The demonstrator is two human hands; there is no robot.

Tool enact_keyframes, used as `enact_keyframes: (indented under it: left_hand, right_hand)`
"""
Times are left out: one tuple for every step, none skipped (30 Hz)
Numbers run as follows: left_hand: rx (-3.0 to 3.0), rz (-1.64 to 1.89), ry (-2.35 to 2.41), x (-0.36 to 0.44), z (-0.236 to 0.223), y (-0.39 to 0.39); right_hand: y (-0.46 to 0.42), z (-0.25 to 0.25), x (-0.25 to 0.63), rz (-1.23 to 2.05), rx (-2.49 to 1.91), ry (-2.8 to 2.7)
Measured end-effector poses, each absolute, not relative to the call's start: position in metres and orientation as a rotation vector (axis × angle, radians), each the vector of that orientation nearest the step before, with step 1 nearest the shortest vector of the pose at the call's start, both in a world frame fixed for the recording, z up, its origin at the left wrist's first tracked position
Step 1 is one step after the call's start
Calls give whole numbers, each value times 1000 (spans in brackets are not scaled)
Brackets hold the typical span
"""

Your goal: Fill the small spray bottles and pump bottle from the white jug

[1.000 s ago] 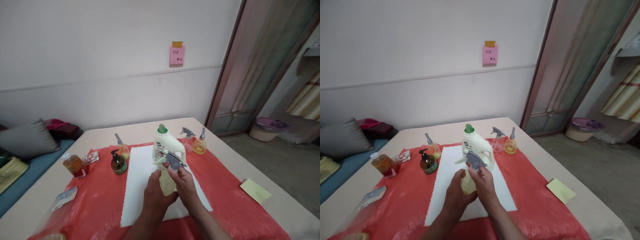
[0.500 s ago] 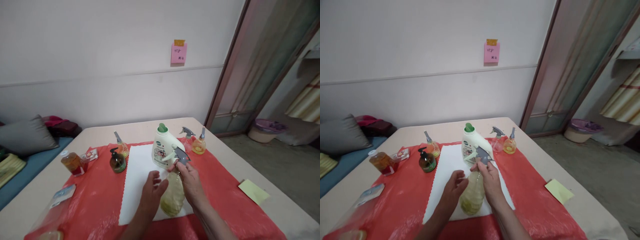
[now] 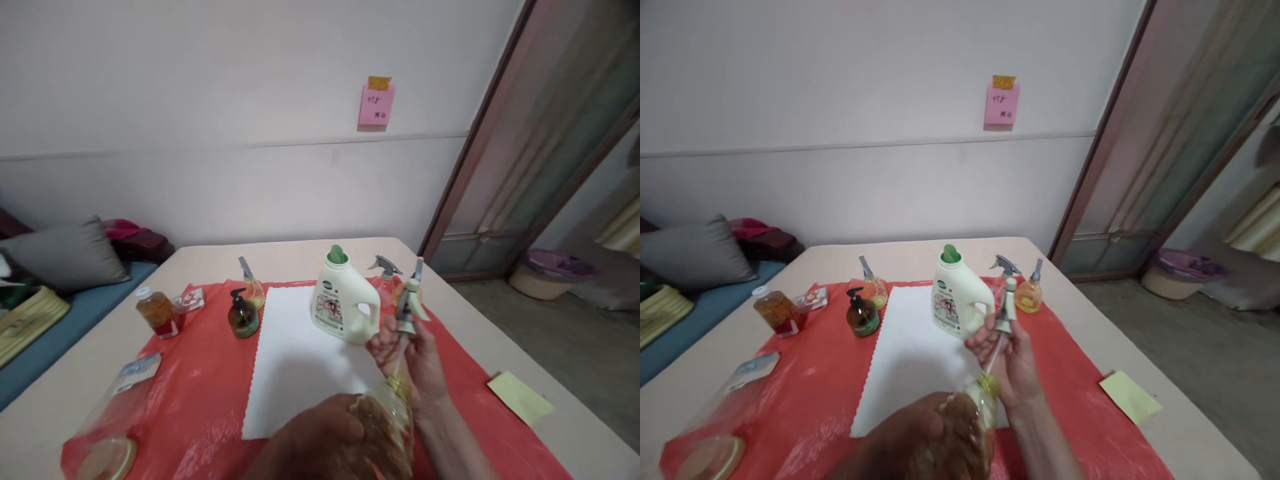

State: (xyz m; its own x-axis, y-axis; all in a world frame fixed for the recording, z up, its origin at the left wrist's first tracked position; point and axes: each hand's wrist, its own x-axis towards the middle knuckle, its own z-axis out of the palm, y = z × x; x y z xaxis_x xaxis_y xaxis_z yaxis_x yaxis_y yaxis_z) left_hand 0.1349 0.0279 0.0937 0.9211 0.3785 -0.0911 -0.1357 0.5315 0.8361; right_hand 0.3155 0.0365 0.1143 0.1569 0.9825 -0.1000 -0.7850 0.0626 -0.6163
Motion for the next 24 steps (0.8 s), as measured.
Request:
enact_keyframes:
  left_hand:
    - [1069, 244, 328, 129, 92, 32]
    - [1206, 152, 399, 122, 91, 37]
    - [1272, 126, 449, 113, 91, 45]
    - [1308, 109, 477, 103, 93, 53]
    - [1357, 96, 521, 93, 95, 63]
    - [1443, 87, 605, 84, 98, 72]
    - [1470, 160, 690, 75, 100, 80]
    - [1455, 325, 760, 68, 100, 87]
    - [1441, 492, 825, 62, 99, 94]
    - [1403, 629, 892, 58, 97, 100]
    - [1366, 732, 965, 55, 93, 105]
    - [1341, 802, 1052, 53, 87, 109]
    - [1332, 846, 1145, 51, 81, 114]
    - [1342, 878, 1223, 50, 74, 118]
    - [1362, 898, 1286, 49, 68, 123]
    - [1384, 902, 1322, 48, 61, 127]
    - [1410, 891, 1347, 47, 55, 131]
    - [1437, 865, 1369, 46, 49, 134]
    - [1463, 834, 1387, 45, 45, 137]
    - [1488, 804, 1409, 45, 41, 139]
    - [1510, 776, 1428, 46, 38, 140]
    - [1529, 752, 1437, 46, 35, 140]
    - [1541, 733, 1442, 47, 33, 140]
    - [1546, 716, 1444, 48, 31, 140]
  right_hand:
    - [38, 115, 324, 1359, -590, -355]
    - [41, 115, 332, 1321, -573, -313]
    - [43, 115, 339, 1273, -566, -271]
    - [45, 114, 346, 1224, -568, -236]
    - [47, 113, 352, 1175, -577, -213]
    - [49, 111, 356, 1128, -593, -207]
    - [50, 109, 360, 1084, -616, -222]
    - [51, 107, 362, 1045, -647, -260]
    - [52, 104, 362, 1010, -697, -327]
    - [53, 102, 362, 973, -784, -440]
    - [53, 99, 360, 939, -897, -586]
    - [53, 96, 359, 912, -1023, -744]
    - [52, 93, 357, 894, -1143, -896]
    - [51, 91, 356, 892, -1239, -1025]
    - [50, 89, 354, 912, -1294, -1115]
    - [50, 87, 353, 946, -1328, -1189]
    - [49, 86, 352, 976, -1380, -1285]
    - [49, 85, 350, 987, -1469, -1419]
    - [50, 83, 348, 983, -1579, -1565]
    - [51, 81, 346, 966, -1693, -1704]
    - [52, 79, 343, 947, -1791, -1822]
    - [53, 75, 339, 935, -1857, -1904]
    - [55, 72, 334, 941, -1878, -1946]
    - [57, 68, 329, 946, -1875, -1979]
